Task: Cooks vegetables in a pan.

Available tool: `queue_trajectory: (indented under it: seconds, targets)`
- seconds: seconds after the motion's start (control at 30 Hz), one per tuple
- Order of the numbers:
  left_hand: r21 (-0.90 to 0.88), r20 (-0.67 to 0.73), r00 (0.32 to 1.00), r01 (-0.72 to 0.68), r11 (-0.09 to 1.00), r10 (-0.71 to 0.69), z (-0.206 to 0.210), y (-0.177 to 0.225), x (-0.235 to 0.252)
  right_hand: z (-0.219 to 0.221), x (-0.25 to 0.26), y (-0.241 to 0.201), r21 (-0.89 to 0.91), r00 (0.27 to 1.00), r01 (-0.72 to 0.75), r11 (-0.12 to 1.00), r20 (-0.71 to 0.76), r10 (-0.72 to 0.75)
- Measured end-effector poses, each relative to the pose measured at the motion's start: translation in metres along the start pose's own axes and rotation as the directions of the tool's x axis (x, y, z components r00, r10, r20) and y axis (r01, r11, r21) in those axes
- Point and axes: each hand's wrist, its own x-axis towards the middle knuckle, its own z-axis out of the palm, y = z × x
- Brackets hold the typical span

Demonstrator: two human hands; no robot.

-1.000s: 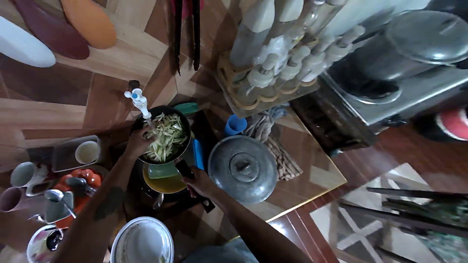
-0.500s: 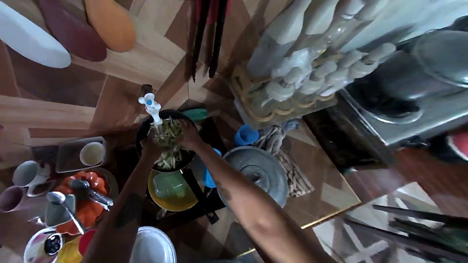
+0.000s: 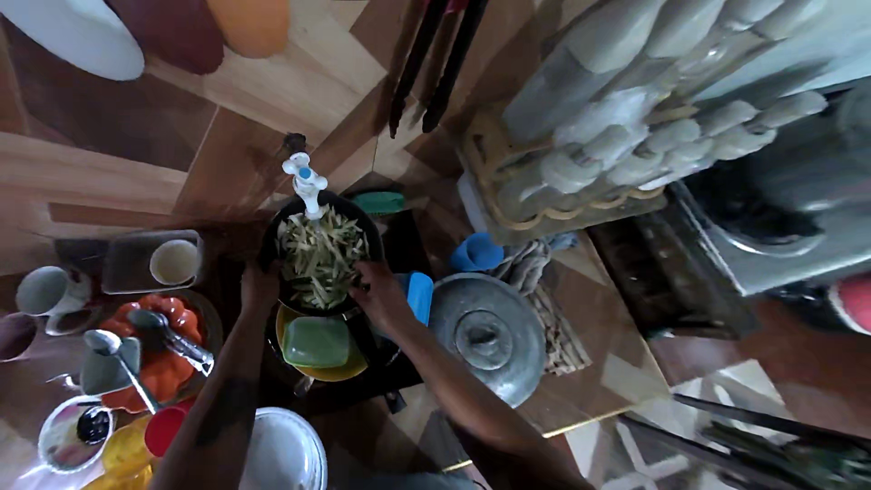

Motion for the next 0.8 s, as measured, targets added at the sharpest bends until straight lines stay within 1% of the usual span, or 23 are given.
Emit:
queue_trajectory:
  seconds: [0.03, 0.1, 0.17, 0.2, 0.23, 0.3, 0.4, 0.47, 0.5, 0.57, 0.6, 0.67, 0.7, 0.73, 0.77, 0.8]
  targets:
    - [0.012, 0.04, 0.999, 0.016, 1.0, -0.017, 0.002, -0.003, 0.005, 0.006, -0.018, 0.005, -0.03, 1.0, -0.014, 0.999, 0.026, 0.015]
    - [0.101, 0.079, 0.997, 0.012, 0.995, -0.02, -0.002, 0.0, 0.008, 0.016, -0.054, 0.015, -0.098, 0.999, -0.001, 0.995, 0.04, 0.005]
    - [0.169, 0.092, 0.995, 0.01, 0.986, -0.025, -0.006, 0.004, 0.005, 0.027, -0.085, 0.026, -0.105, 0.999, 0.048, 0.993, 0.027, -0.045]
    - [0.173, 0.099, 0.994, 0.018, 0.985, -0.036, -0.007, 0.005, 0.004, 0.033, -0.096, 0.033, -0.12, 0.996, 0.085, 0.989, 0.01, -0.084]
    - [0.151, 0.109, 0.993, 0.028, 0.988, -0.045, -0.007, 0.004, 0.004, 0.039, -0.103, 0.038, -0.156, 0.993, 0.116, 0.981, -0.001, -0.117]
    - [0.077, 0.128, 0.99, 0.053, 0.996, -0.063, -0.007, -0.003, 0.006, 0.044, -0.111, 0.042, -0.246, 0.991, 0.13, 0.961, 0.014, -0.13]
    - [-0.033, 0.154, 0.983, 0.107, 0.994, -0.101, -0.013, -0.005, 0.004, 0.038, -0.112, 0.035, -0.357, 0.992, 0.117, 0.927, 0.084, -0.093]
    - [-0.079, 0.16, 0.98, 0.134, 0.988, -0.12, -0.016, -0.006, 0.003, 0.033, -0.112, 0.032, -0.384, 0.994, 0.104, 0.918, 0.056, -0.089]
    - [-0.098, 0.165, 0.979, 0.141, 0.985, -0.123, -0.017, -0.008, 0.004, 0.029, -0.111, 0.029, -0.38, 0.997, 0.069, 0.923, 0.043, -0.057]
    - [-0.122, 0.17, 0.979, 0.138, 0.983, -0.116, -0.018, -0.011, 0.005, 0.008, -0.104, 0.018, -0.324, 0.99, -0.049, 0.945, 0.11, 0.089]
    - [-0.133, 0.179, 0.977, 0.137, 0.982, -0.112, -0.019, -0.012, 0.004, -0.004, -0.099, 0.014, -0.28, 0.972, -0.099, 0.955, 0.176, 0.152]
    - [-0.158, 0.191, 0.975, 0.143, 0.977, -0.112, -0.019, -0.014, 0.003, -0.019, -0.085, 0.014, -0.162, 0.921, -0.167, 0.973, 0.326, 0.213]
    - [-0.168, 0.195, 0.974, 0.144, 0.975, -0.11, -0.02, -0.013, 0.0, -0.018, -0.079, 0.017, -0.073, 0.896, -0.209, 0.975, 0.384, 0.221]
    - [-0.167, 0.189, 0.977, 0.129, 0.977, -0.097, -0.021, -0.011, -0.005, -0.011, -0.077, 0.023, 0.053, 0.88, -0.258, 0.965, 0.425, 0.212]
    - [-0.136, 0.162, 0.985, 0.089, 0.987, -0.066, -0.021, -0.008, -0.01, -0.003, -0.077, 0.028, 0.2, 0.871, -0.315, 0.928, 0.45, 0.199]
    - [-0.046, 0.111, 0.994, 0.014, 0.999, -0.009, -0.021, -0.004, -0.017, 0.006, -0.08, 0.033, 0.322, 0.874, -0.352, 0.879, 0.449, 0.185]
